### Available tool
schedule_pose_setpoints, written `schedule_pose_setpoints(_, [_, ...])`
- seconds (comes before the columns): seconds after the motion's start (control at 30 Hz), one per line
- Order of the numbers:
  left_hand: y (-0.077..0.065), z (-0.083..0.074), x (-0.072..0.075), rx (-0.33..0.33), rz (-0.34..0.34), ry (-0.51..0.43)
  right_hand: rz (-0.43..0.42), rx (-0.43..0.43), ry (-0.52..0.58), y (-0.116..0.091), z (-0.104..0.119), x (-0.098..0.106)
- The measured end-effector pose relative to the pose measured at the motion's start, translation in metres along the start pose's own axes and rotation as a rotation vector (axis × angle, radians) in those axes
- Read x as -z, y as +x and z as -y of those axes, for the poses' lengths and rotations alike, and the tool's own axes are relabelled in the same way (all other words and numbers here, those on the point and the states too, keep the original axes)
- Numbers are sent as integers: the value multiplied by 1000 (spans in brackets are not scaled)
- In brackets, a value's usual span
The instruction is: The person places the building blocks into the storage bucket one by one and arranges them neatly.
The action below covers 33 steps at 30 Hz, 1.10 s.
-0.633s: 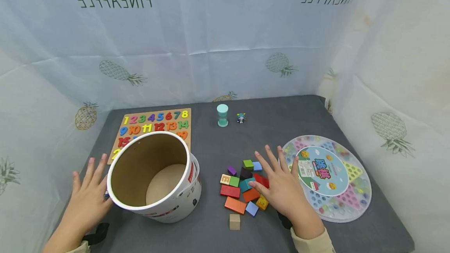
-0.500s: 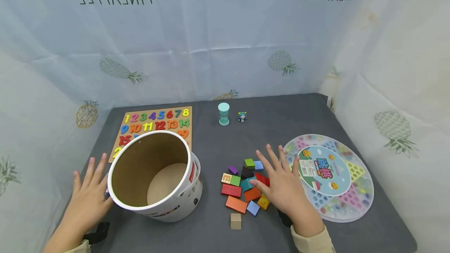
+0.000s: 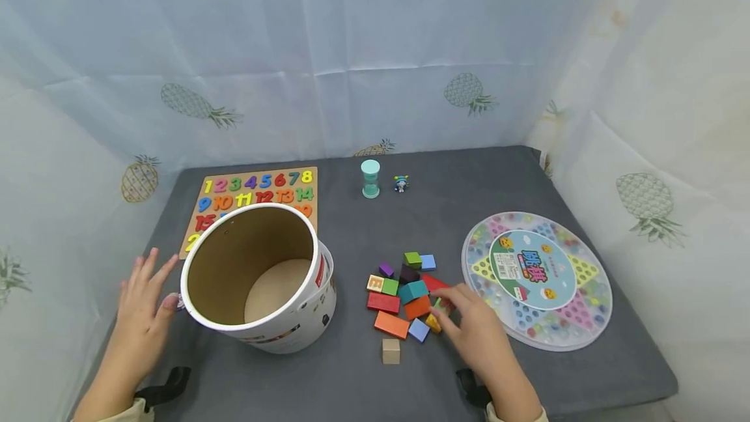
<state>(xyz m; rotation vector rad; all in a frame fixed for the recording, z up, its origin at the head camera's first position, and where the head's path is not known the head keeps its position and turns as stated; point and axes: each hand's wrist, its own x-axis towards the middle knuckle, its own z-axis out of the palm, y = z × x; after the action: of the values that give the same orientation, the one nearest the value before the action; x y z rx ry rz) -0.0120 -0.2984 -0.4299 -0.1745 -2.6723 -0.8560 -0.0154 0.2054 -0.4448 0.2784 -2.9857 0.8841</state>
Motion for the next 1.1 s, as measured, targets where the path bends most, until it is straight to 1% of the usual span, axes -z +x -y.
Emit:
schedule_pose_setpoints(0.07, [0,-9,0,20,-61,-196,72,-6,42,-9,5,-11])
schedule_pose_setpoints(0.1, [-1,-15,1,14,-97,-297,108,1,65,-13,8,-17])
schedule_pose_setpoints(0.13, [0,-21,2,-9,-133,-386,141,16,91,-16,11,-24])
schedule_pose_setpoints(0.17, [0,-27,2,-41,-164,-480,172,32,117,-19,13,-31])
schedule_pose_setpoints(0.23, [1,-39,2,-133,-208,-649,228,63,162,-23,18,-44])
schedule_pose_setpoints(0.3, [4,-49,0,-231,-216,-752,271,68,191,-25,19,-55])
schedule_pose_setpoints(0.33, [5,-54,-2,-260,-210,-771,289,62,201,-26,19,-59])
schedule_pose_setpoints(0.37, [6,-58,-5,-272,-196,-782,305,55,205,-26,19,-63])
schedule_pose_setpoints(0.4, [6,-62,-7,-266,-179,-772,312,50,198,-26,18,-66])
schedule_pose_setpoints(0.47, [7,-68,-11,-233,-141,-736,310,48,182,-26,15,-71])
schedule_pose_setpoints(0.53, [7,-72,-16,-186,-97,-747,292,56,170,-25,12,-75])
schedule_pose_setpoints(0.6, [7,-74,-20,-135,-59,-806,266,73,167,-24,11,-78])
schedule_pose_setpoints(0.67, [7,-76,-24,-106,-45,-877,264,86,172,-22,9,-79])
schedule_pose_setpoints(0.7, [7,-76,-25,-90,-38,-898,268,89,172,-21,8,-80])
schedule_pose_setpoints(0.83, [4,-77,-31,-25,-40,-912,300,67,138,-21,7,-82])
schedule_pose_setpoints(0.9, [2,-78,-34,-8,-36,-907,301,51,117,-23,7,-82])
schedule_pose_setpoints(1.1, [0,-80,-35,-64,-77,-919,291,33,89,-28,10,-80])
